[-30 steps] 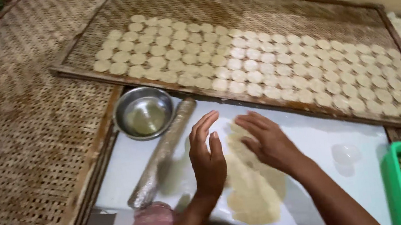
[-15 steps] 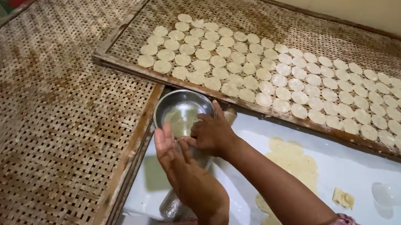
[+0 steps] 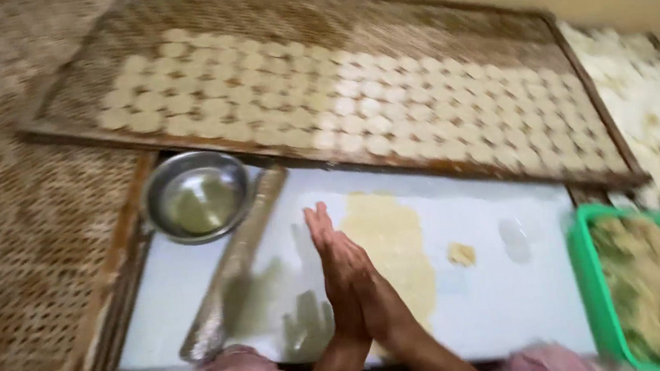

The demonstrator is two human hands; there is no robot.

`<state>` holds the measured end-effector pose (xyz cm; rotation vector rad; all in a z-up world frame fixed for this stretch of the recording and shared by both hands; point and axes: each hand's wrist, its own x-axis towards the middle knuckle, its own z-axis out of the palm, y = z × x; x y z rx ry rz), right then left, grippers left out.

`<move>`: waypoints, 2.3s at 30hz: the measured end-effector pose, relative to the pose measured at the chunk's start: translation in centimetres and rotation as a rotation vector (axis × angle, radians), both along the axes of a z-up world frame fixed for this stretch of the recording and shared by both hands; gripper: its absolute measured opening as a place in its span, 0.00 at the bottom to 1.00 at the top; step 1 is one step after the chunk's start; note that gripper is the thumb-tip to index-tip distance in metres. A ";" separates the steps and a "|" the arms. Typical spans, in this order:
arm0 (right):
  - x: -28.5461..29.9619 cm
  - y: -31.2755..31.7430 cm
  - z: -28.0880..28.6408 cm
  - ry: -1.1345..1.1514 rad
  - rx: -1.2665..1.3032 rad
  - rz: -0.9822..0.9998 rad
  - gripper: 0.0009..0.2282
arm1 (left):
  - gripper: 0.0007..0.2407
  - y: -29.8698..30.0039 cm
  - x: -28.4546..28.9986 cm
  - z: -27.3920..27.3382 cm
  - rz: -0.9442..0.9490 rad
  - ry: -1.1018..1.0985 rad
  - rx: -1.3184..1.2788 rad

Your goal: Arranging small discs of dough onto a bamboo drying tray for snack preparation.

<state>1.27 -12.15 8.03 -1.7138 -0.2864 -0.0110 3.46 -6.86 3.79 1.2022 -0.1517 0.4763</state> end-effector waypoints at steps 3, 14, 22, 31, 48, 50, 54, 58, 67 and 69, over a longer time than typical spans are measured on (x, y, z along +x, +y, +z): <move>1.7 -3.1 -1.9 0.255 0.140 -0.088 0.35 | 0.34 -3.3 -4.2 -0.7 -0.276 0.464 -0.099; -5.7 -3.6 0.3 0.014 0.144 0.192 0.39 | 0.30 0.7 1.1 -1.0 0.024 0.124 0.349; -0.1 -4.1 -4.5 -0.173 -0.012 0.053 0.35 | 0.30 -2.1 -2.7 7.0 -0.312 0.466 0.129; 8.5 -16.4 -6.3 -0.100 -0.382 -0.145 0.13 | 0.16 5.1 2.8 6.5 -0.725 0.656 -0.389; 9.8 -17.9 -6.6 0.127 -0.132 -0.301 0.05 | 0.12 6.0 7.0 3.3 -0.147 0.608 0.175; 9.8 -17.7 -6.7 0.136 -0.144 -0.292 0.06 | 0.13 5.9 6.9 4.1 -0.117 0.613 0.130; 9.9 -17.6 -9.2 0.073 -0.415 -0.219 0.05 | 0.16 5.9 6.6 4.2 -0.009 0.583 -0.052; 10.1 -13.8 -8.5 -0.248 -0.556 -0.027 0.07 | 0.23 5.6 6.1 5.7 -0.002 0.599 -0.097; 9.9 -10.4 -8.3 -0.530 -0.889 0.151 0.22 | 0.19 5.2 6.5 5.0 -0.055 0.591 -0.110; 9.9 -10.5 -8.4 -0.500 -0.930 0.174 0.24 | 0.19 5.1 6.5 4.7 -0.085 0.569 -0.113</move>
